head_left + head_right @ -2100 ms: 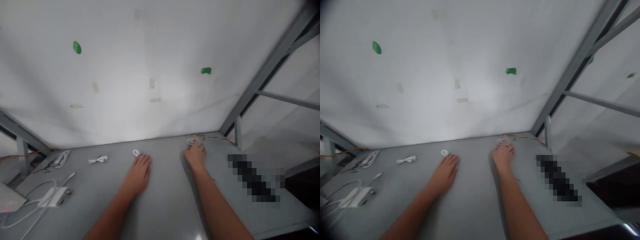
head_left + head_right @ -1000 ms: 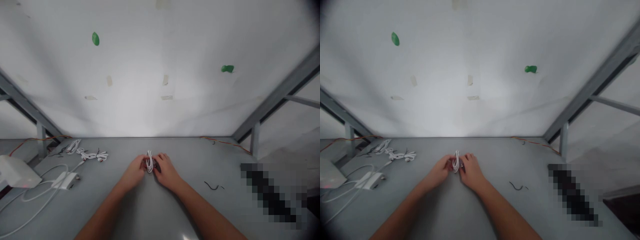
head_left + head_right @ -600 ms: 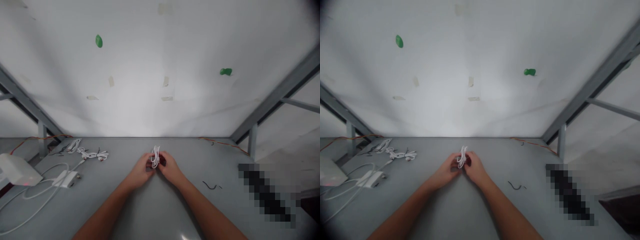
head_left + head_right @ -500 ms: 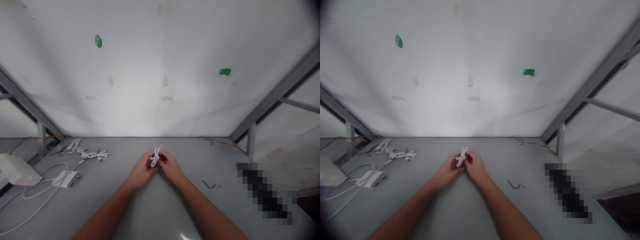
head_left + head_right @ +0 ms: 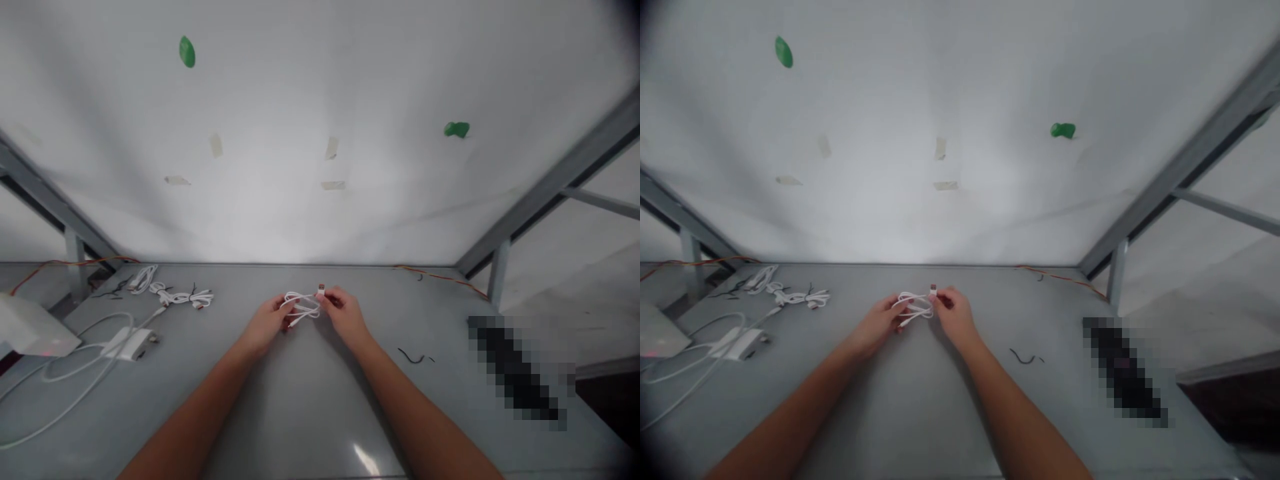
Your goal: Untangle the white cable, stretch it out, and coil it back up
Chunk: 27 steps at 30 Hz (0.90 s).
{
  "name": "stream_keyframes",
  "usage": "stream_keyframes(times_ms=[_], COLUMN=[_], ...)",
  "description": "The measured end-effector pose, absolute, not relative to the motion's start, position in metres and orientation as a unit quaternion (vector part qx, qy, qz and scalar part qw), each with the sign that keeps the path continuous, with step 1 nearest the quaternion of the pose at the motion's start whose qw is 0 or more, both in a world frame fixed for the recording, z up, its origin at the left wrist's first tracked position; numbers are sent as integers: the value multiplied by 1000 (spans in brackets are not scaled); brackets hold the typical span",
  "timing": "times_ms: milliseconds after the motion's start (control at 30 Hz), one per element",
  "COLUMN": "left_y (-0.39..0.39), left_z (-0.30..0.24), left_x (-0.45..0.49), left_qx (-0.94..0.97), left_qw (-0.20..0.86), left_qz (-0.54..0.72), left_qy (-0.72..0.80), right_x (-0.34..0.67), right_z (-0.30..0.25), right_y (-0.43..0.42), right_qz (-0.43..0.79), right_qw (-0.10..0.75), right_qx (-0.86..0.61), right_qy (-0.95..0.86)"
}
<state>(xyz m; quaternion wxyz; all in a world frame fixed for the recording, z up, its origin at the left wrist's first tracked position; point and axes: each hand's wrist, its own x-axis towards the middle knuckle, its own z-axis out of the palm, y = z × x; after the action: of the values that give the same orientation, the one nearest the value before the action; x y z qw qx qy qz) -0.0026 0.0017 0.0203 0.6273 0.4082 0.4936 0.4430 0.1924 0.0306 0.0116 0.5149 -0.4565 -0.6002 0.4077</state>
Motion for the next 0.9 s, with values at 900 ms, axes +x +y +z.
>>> stream_keyframes(times_ms=[900], left_y=[-6], left_z=[29], left_x=[1], left_qx=[432], left_qw=[622], left_qz=[436], left_qy=[487], right_x=[190], right_z=[16], right_y=[22], right_qz=[484], right_qw=[465], right_qx=[-398], right_qy=[-626])
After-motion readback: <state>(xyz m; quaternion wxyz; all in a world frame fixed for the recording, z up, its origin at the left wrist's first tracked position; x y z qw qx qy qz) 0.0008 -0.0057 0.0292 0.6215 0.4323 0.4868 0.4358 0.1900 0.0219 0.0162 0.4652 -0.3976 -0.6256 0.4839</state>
